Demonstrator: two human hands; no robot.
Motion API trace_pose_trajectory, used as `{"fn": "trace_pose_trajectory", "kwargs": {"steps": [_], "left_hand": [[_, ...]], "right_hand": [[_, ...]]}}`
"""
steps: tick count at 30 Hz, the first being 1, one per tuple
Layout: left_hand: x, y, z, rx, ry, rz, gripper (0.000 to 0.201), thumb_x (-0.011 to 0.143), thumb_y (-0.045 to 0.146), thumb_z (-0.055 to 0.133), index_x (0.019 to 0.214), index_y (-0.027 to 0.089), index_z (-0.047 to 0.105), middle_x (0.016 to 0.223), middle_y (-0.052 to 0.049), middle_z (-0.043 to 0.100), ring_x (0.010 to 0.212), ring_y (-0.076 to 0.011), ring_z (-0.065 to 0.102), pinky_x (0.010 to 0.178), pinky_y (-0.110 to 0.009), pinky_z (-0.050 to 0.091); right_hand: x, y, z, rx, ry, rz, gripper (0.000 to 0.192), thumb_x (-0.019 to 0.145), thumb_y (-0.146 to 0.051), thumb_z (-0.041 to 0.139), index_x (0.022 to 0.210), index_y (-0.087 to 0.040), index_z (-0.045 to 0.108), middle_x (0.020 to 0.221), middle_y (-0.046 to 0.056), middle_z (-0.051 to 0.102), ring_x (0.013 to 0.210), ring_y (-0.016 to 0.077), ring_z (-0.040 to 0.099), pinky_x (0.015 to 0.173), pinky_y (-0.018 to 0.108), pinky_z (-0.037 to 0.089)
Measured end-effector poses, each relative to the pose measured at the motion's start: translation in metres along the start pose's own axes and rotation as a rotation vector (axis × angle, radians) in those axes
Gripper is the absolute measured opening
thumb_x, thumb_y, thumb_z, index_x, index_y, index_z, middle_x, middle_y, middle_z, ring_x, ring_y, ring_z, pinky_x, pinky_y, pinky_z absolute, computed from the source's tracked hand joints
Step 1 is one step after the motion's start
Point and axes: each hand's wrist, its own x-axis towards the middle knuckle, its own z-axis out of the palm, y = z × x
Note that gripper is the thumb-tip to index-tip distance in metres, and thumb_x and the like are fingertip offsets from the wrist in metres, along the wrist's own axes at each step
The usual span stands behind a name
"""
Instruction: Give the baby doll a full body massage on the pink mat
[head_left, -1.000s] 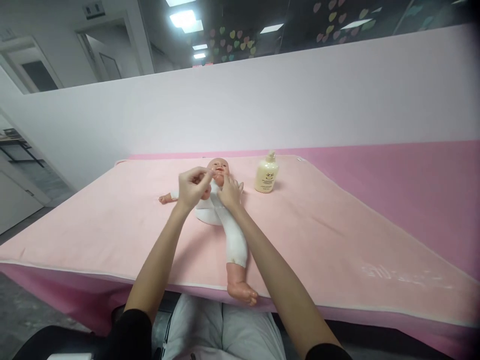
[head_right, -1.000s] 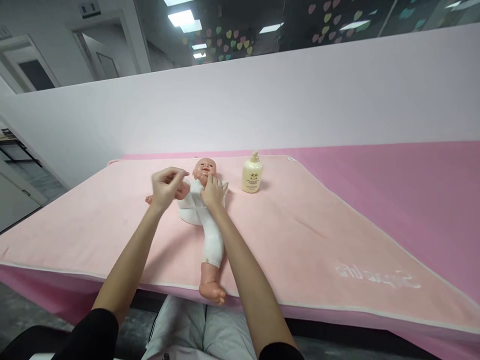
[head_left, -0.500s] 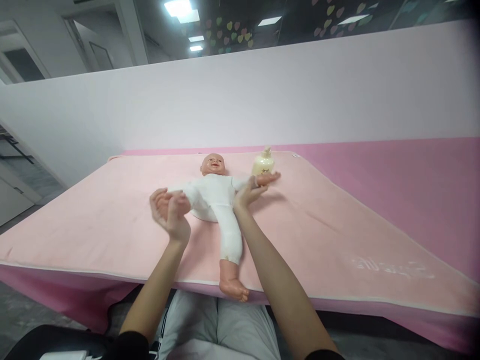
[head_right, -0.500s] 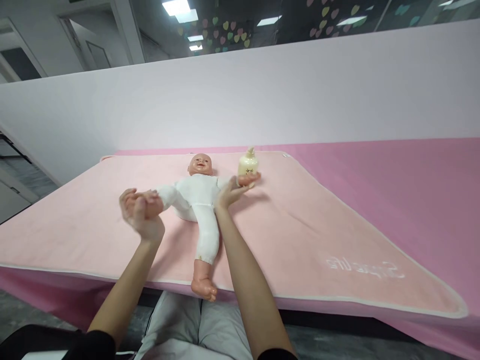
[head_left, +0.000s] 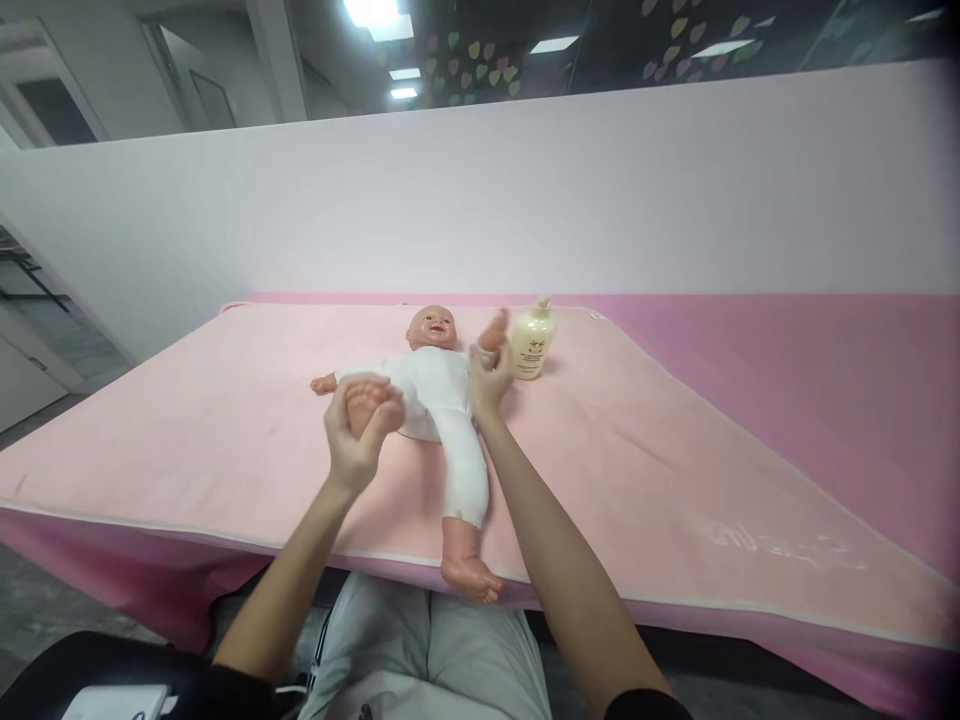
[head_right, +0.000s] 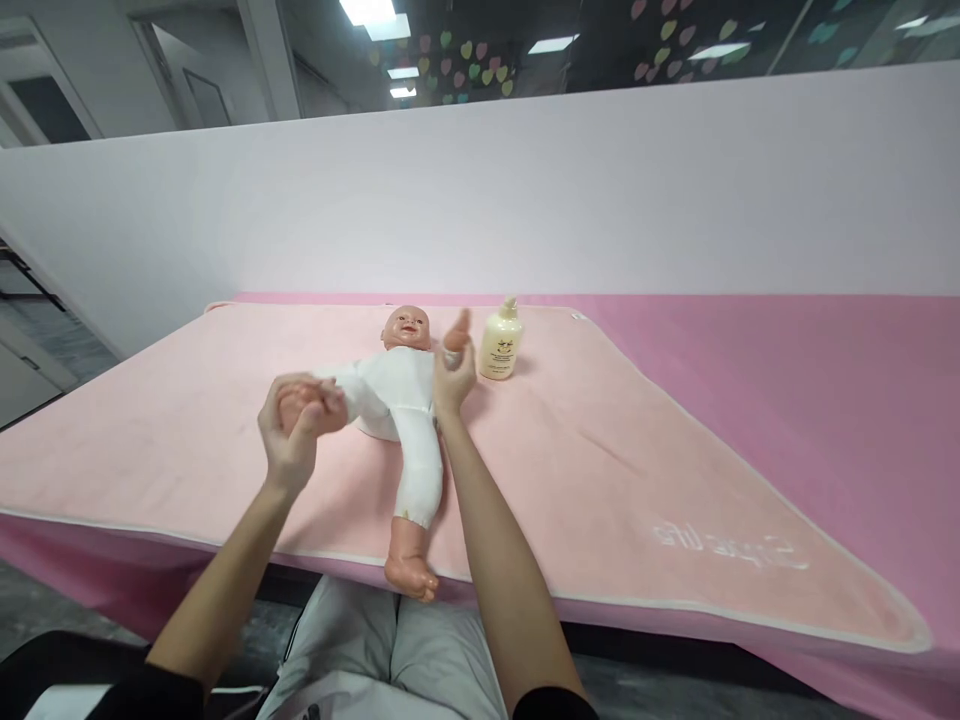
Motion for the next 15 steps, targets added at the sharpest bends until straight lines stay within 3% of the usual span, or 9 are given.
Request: {"fn": "trace_pose_trajectory", "kwargs": {"steps": [3, 5, 7, 9, 13, 15], "left_hand": [[0.032, -0.015, -0.001, 0.063, -0.248, -0.088, 0.029, 0.08, 0.038, 0.066, 0.096, 0.017, 0.056, 0.088, -0.006, 0.065, 0.095, -0.0219, 0.063, 0.086, -0.036, 0.049], [0.036, -0.028, 0.001, 0.123, -0.438, -0.155, 0.026, 0.08, 0.039, 0.065, 0.091, 0.018, 0.056, 0.093, -0.007, 0.064, 0.097, -0.0228, 0.062, 0.087, -0.037, 0.049], [0.028, -0.033, 0.004, 0.232, -0.605, -0.16, 0.024, 0.079, 0.038, 0.066, 0.088, 0.018, 0.056, 0.092, -0.007, 0.064, 0.091, -0.0224, 0.061, 0.086, -0.039, 0.049], [0.013, -0.024, 0.006, 0.309, -0.673, -0.108, 0.022, 0.08, 0.035, 0.065, 0.091, 0.019, 0.056, 0.088, -0.006, 0.063, 0.084, -0.0207, 0.06, 0.088, -0.043, 0.048], [-0.028, 0.008, -0.002, 0.138, -0.562, 0.04, 0.022, 0.079, 0.028, 0.064, 0.098, 0.019, 0.054, 0.078, -0.001, 0.061, 0.071, -0.0158, 0.059, 0.1, -0.047, 0.043], [-0.049, 0.012, -0.011, 0.08, -0.481, 0.026, 0.021, 0.077, 0.026, 0.065, 0.094, 0.018, 0.057, 0.073, -0.001, 0.06, 0.07, -0.0162, 0.059, 0.1, -0.047, 0.043]], "right_hand": [[-0.003, 0.001, 0.006, -0.198, -0.379, -0.183, 0.042, 0.076, -0.026, 0.059, 0.117, -0.019, 0.06, 0.111, 0.009, 0.067, 0.108, 0.0229, 0.058, 0.103, 0.04, 0.039], [-0.005, 0.005, 0.007, -0.297, -0.437, -0.238, 0.045, 0.074, -0.022, 0.059, 0.119, -0.018, 0.06, 0.115, 0.01, 0.065, 0.112, 0.0242, 0.056, 0.105, 0.042, 0.035], [-0.006, 0.009, 0.006, -0.294, -0.341, -0.203, 0.045, 0.077, -0.025, 0.056, 0.121, -0.018, 0.056, 0.12, 0.011, 0.063, 0.112, 0.023, 0.055, 0.104, 0.041, 0.037], [-0.007, 0.013, 0.004, -0.213, -0.184, -0.1, 0.044, 0.082, -0.032, 0.053, 0.124, -0.018, 0.052, 0.121, 0.011, 0.062, 0.109, 0.0211, 0.058, 0.098, 0.038, 0.043], [-0.001, 0.024, -0.002, -0.068, 0.203, 0.254, 0.051, 0.087, -0.044, 0.043, 0.129, -0.014, 0.043, 0.124, 0.016, 0.059, 0.112, 0.0239, 0.059, 0.093, 0.038, 0.047], [0.003, 0.031, -0.008, -0.012, 0.307, 0.434, 0.054, 0.091, -0.046, 0.03, 0.132, -0.012, 0.04, 0.127, 0.022, 0.055, 0.117, 0.0281, 0.058, 0.095, 0.043, 0.048]]}}
